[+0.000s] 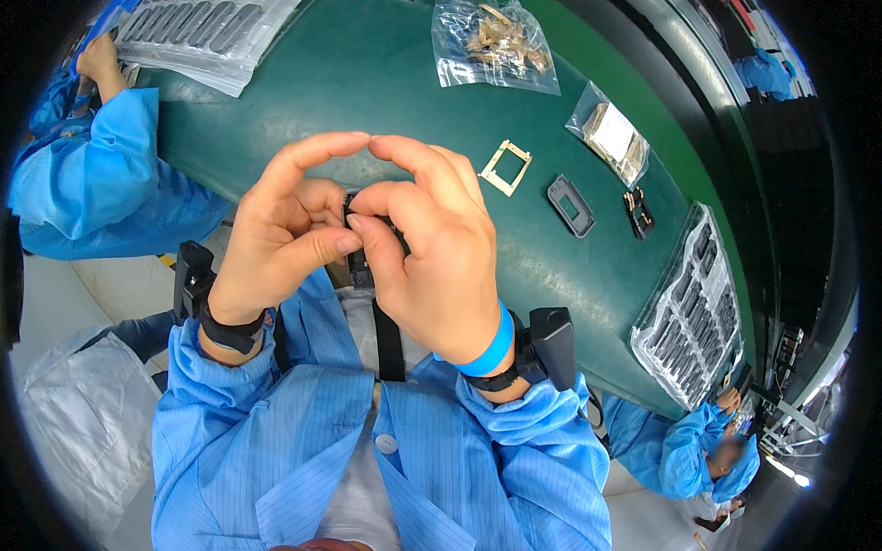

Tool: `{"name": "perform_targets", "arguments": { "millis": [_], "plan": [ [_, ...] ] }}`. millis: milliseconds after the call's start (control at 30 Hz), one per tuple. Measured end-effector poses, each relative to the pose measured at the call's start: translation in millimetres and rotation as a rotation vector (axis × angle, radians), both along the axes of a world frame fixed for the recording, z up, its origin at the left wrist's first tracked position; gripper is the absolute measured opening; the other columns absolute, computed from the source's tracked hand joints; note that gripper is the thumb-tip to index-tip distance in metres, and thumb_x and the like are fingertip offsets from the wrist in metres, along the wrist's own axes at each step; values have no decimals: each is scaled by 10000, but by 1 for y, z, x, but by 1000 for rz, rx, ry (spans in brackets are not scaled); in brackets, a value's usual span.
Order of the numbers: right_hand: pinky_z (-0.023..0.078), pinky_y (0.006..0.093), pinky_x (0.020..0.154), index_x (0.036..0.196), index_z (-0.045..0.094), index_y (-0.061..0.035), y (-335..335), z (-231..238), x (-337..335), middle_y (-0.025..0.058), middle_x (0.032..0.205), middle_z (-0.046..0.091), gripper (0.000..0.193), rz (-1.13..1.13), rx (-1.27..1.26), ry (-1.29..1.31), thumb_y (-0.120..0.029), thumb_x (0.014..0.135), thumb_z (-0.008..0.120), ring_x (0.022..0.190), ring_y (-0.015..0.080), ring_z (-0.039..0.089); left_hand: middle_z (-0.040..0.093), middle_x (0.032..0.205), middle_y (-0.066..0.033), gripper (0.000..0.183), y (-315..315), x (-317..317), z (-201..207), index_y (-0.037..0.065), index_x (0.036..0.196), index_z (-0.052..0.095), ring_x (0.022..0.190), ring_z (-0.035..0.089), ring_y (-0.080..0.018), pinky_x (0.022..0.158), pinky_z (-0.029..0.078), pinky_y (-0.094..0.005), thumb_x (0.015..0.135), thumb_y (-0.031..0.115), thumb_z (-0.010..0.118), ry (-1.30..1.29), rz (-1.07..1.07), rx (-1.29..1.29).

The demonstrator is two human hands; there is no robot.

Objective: Manually assemble and inspect small electronic plastic and metal components at a factory workbench.

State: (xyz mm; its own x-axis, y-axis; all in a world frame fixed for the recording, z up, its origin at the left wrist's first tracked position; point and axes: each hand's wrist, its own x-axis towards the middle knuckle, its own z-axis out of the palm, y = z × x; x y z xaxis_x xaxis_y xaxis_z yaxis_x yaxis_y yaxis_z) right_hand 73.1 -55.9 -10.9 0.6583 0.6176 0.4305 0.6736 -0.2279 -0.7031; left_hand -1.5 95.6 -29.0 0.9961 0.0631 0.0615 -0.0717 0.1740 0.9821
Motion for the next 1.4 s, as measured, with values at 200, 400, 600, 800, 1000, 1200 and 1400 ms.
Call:
{"name": "perform_targets", "arguments": {
  "millis": [200, 400, 600, 800, 1000, 1200, 1400],
  "plan": [
    [478, 338, 704, 777, 594, -30, 3, -3, -5, 133, 1029, 620, 126, 4, 80, 112, 43, 698, 660, 886, 283, 586, 533, 700, -11, 663, -3, 0, 3, 19, 1366, 326, 627, 507, -48, 541, 404, -160, 782, -27, 636, 51, -1, -174],
    [488, 320, 667, 780, 593, -29, 4, -4, -3, 123, 964, 641, 134, 37, 146, 105, 63, 700, 650, 804, 257, 606, 544, 711, -10, 661, -3, 1, 4, 22, 1356, 331, 637, 514, -47, 549, 414, -156, 785, 3, 664, 75, 14, -263],
    [490, 306, 662, 777, 601, -27, 3, -1, -3, 115, 955, 644, 135, 52, 164, 188, 76, 700, 644, 791, 238, 611, 575, 753, -32, 618, -1, 0, 0, 20, 1320, 355, 662, 539, -53, 549, 417, -155, 788, 1, 670, 59, 6, -311],
    [484, 303, 658, 779, 617, -28, 2, 0, 0, 111, 949, 643, 138, 78, 168, 165, 72, 692, 654, 782, 228, 605, 587, 787, -52, 530, -1, 0, -1, 25, 1246, 384, 676, 564, -65, 550, 445, -164, 795, -6, 663, 51, 4, -338],
    [479, 302, 655, 772, 637, -30, 1, -2, 1, 112, 940, 643, 139, 65, 199, 157, 67, 677, 667, 782, 228, 601, 585, 807, -63, 464, -2, -1, -4, 33, 1184, 391, 703, 598, -81, 540, 480, -175, 802, -29, 647, 27, 9, -328],
    [481, 284, 647, 796, 681, -33, -3, -5, -1, 106, 944, 650, 137, 33, 225, 226, 54, 690, 686, 776, 198, 605, 567, 814, -50, 395, -3, -2, -2, 30, 1156, 400, 730, 593, -76, 550, 479, -182, 829, -32, 613, 2, 11, -222],
    [492, 276, 626, 819, 690, -25, 0, -7, -4, 104, 923, 661, 150, -47, 219, 202, 50, 691, 704, 739, 192, 620, 574, 842, -44, 267, 1, -2, -1, -1, 1095, 446, 760, 568, -67, 607, 449, -177, 861, -31, 571, -63, -16, -51]
  ]
}}
